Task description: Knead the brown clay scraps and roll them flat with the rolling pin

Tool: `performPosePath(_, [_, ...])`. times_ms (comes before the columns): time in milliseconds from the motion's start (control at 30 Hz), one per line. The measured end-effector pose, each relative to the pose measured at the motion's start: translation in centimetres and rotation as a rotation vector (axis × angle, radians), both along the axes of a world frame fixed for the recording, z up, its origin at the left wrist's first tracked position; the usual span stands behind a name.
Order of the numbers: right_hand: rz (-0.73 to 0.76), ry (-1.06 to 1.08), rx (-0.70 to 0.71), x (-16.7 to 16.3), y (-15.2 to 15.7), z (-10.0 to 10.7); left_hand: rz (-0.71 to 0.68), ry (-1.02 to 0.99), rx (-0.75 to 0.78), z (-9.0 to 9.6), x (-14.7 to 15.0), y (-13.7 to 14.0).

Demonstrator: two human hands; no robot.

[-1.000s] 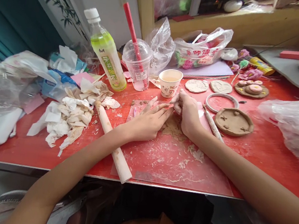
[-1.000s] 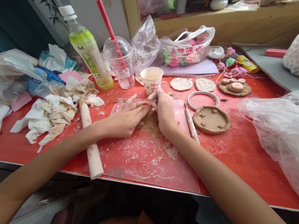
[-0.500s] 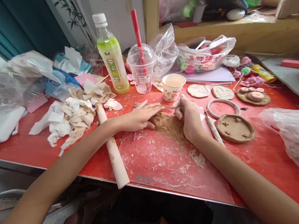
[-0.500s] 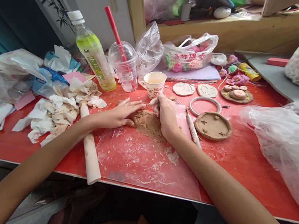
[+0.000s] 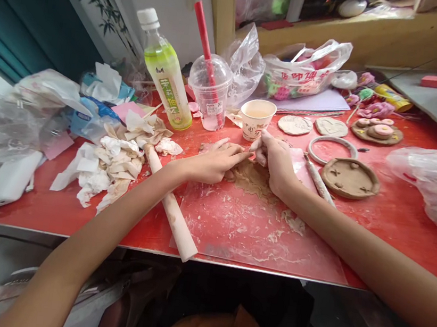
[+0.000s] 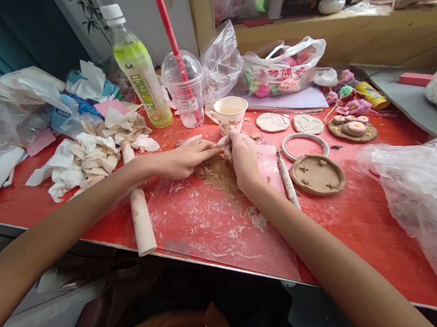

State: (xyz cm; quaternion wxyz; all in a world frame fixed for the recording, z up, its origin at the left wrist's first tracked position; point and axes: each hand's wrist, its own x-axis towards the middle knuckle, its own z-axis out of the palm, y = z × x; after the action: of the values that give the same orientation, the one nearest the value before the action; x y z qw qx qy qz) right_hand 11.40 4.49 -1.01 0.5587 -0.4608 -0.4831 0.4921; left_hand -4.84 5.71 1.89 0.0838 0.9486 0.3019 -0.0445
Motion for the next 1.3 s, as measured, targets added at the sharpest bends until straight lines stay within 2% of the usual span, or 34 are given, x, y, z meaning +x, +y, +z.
performPosePath(300, [0.057,0.011,-0.013,-0.1,0.0,0.0,-0.101,-0.046,0.177,-0.5,0.3,0.7])
performPosePath(467, [0.060,0.022,-0.002,-0.1,0.1,0.0,-0.058,-0.048,0.284,-0.6,0.8,0.1])
performPosePath(667, [0.055,0.017,0.005,0.1,0.1,-0.1,-0.033,-0.081,0.322,-1.1,1.2,-0.3])
performPosePath(767, [0.057,0.036,0.011,0.3,-0.1,0.0,-0.024,-0.103,0.277,-1.1,1.0,0.0])
performPosePath(900, [0.089,0.053,0.016,0.8,0.0,-0.1,-0.070,-0.076,0.061,0.3,-0.7,0.8])
performPosePath(1000, [0.106,0.064,0.012,1.2,0.2,-0.4,-0.010,-0.120,-0.069,1.4,-2.7,1.5])
performPosePath(1167, [0.046,0.137,0.006,1.4,0.1,-0.2,0.205,-0.221,-0.049,0.6,-3.5,3.3])
performPosePath(1300, [0.011,0.167,-0.050,1.6,-0.1,0.3,0.213,-0.291,-0.070,-0.5,-2.5,4.1])
